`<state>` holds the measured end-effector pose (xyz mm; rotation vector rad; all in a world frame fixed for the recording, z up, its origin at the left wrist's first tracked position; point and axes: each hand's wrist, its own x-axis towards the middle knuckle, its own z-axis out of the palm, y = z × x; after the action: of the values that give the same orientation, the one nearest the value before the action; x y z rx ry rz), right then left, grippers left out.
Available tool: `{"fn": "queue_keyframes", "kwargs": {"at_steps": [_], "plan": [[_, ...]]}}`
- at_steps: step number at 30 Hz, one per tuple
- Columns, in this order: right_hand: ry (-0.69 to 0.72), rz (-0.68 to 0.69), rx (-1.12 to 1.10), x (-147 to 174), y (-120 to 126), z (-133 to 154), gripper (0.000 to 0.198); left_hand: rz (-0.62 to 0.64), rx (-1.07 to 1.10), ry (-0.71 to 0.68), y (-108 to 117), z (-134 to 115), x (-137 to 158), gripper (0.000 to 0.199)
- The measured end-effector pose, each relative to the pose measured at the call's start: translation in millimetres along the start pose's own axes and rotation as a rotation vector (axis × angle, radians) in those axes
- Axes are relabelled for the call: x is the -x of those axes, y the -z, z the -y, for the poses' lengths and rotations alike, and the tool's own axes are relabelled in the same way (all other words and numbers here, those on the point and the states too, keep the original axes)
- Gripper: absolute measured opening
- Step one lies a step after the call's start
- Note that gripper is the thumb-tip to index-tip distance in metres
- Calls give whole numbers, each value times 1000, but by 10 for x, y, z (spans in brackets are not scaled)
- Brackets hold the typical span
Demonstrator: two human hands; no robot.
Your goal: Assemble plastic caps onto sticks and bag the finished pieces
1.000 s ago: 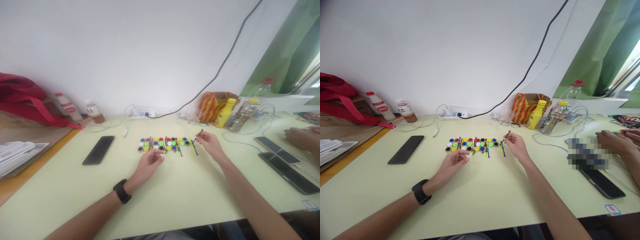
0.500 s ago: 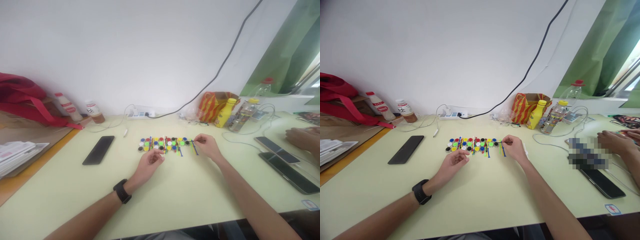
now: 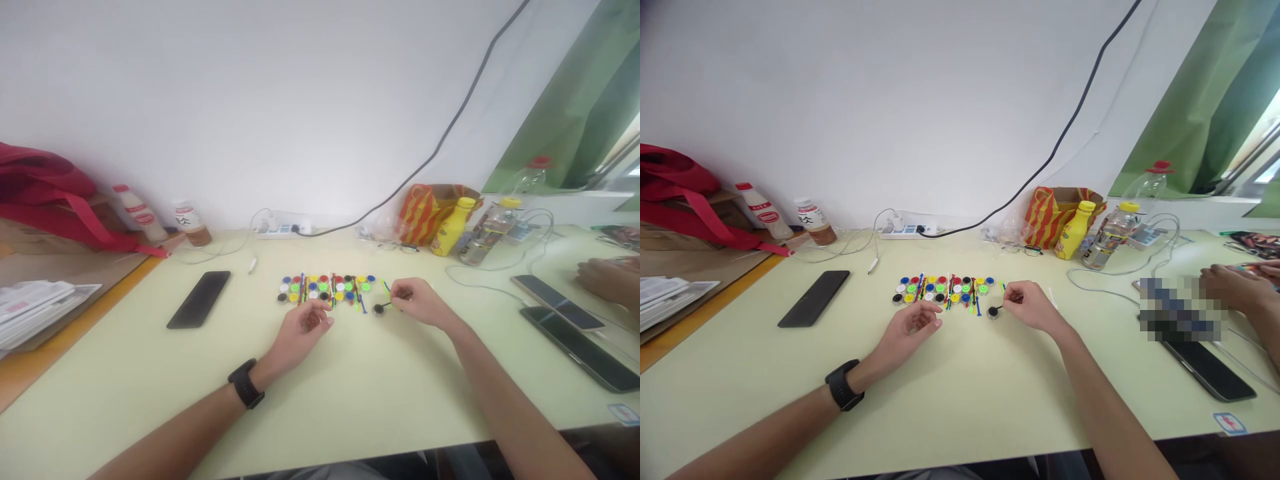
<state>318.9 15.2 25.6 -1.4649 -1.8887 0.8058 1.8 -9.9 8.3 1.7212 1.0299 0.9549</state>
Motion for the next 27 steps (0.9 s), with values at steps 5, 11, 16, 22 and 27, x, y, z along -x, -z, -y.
{"fn": "queue_keyframes", "kwargs": {"at_steps": [5, 11, 16, 22, 27], "plan": [[86, 294, -108, 114, -137, 276, 11, 133, -283, -172, -15, -101, 81, 29], [160, 450, -288, 186, -448, 472, 13, 341, -389, -301, -19, -168, 119, 28], [148, 382, -311, 176, -421, 479, 6, 270, -272, -258, -16, -115, 96, 15], [190, 295, -438, 202, -484, 549, 16, 191, -35, -66, -31, -74, 36, 20], [252, 209, -434, 277, -749, 673, 19, 176, 50, -93, -37, -114, 23, 26]]}}
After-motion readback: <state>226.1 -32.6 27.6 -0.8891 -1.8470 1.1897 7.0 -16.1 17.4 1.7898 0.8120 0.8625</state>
